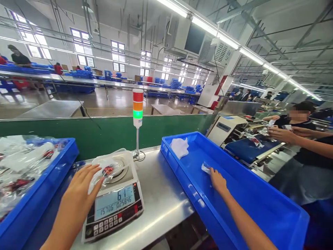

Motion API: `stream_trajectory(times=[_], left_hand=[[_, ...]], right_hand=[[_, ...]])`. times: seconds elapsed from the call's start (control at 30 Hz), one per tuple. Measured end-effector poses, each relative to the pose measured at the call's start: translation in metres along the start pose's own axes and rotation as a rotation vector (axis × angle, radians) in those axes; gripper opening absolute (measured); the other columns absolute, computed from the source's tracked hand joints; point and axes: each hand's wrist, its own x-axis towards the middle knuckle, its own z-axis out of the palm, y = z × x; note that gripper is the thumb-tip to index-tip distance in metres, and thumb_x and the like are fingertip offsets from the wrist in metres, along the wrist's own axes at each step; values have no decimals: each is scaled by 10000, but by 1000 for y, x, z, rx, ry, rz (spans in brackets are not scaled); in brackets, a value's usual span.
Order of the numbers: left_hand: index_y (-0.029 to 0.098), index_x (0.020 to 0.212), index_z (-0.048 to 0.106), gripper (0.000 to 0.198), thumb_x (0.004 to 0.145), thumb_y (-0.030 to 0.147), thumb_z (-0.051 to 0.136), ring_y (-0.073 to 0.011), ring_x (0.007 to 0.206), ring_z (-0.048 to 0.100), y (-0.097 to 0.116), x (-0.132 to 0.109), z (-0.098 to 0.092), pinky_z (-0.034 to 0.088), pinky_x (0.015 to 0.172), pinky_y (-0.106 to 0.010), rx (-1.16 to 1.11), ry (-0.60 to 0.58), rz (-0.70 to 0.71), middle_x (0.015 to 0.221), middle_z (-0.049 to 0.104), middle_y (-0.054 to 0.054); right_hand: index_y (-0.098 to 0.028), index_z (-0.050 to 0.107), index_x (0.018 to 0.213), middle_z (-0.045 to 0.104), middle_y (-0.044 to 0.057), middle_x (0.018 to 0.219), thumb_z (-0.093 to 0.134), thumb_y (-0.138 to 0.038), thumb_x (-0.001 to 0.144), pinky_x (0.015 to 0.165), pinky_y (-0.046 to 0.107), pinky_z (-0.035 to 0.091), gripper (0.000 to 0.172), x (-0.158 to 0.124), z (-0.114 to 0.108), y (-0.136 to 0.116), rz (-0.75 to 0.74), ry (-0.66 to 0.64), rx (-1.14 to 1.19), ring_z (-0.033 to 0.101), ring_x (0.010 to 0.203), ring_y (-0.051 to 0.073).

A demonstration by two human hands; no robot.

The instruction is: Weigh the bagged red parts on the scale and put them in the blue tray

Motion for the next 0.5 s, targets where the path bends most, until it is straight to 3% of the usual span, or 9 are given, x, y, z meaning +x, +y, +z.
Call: stream_trajectory(times=[0.13,0.23,0.3,0.37,0.43,0.5], left_hand=[[225,1351,579,497,939,470,449,-336,1360,535,-17,-15,25,465,1136,-526,30,-97,67,1381,661,-98],[247,1185,682,409,926,401,406,-337,1406,501,-21,-17,28,408,1182,-553,-56,-125,3,1372,677,-68],[250,944,729,360,891,469,448,-338,1346,564,-14,-4,23,383,1202,-542,-194,-105,-135,1229,747,-62],[239,838,720,372,842,544,507,-325,1175,677,-6,21,14,457,1141,-504,-293,-32,-320,1051,788,-63],[203,915,720,410,848,553,518,-282,976,738,-2,50,2,570,974,-436,-299,62,-459,958,791,-59],[143,1030,694,471,897,544,486,-262,862,741,-8,74,-14,610,785,-382,-239,156,-522,961,784,-76]], right_hand=[[-196,571,1363,705,175,1228,345,-156,978,914,428,531,448,9,-15,-6,-47,40,37,688,1145,320],[-202,533,1388,725,153,1217,428,-259,970,930,402,528,436,1,-43,-34,-115,153,299,696,1127,306],[-200,522,1389,739,134,1198,493,-324,952,929,386,540,455,-18,-66,-73,-264,186,558,704,1104,288],[-231,531,1375,741,91,1215,522,-344,948,938,373,546,441,-44,-89,-126,-515,156,727,703,1097,259],[-261,577,1328,724,53,1270,488,-287,973,982,387,530,366,-73,-105,-188,-809,123,747,684,1130,239],[-262,608,1302,713,56,1298,472,-216,994,1000,396,515,340,-101,-111,-249,-999,136,654,660,1167,238]])
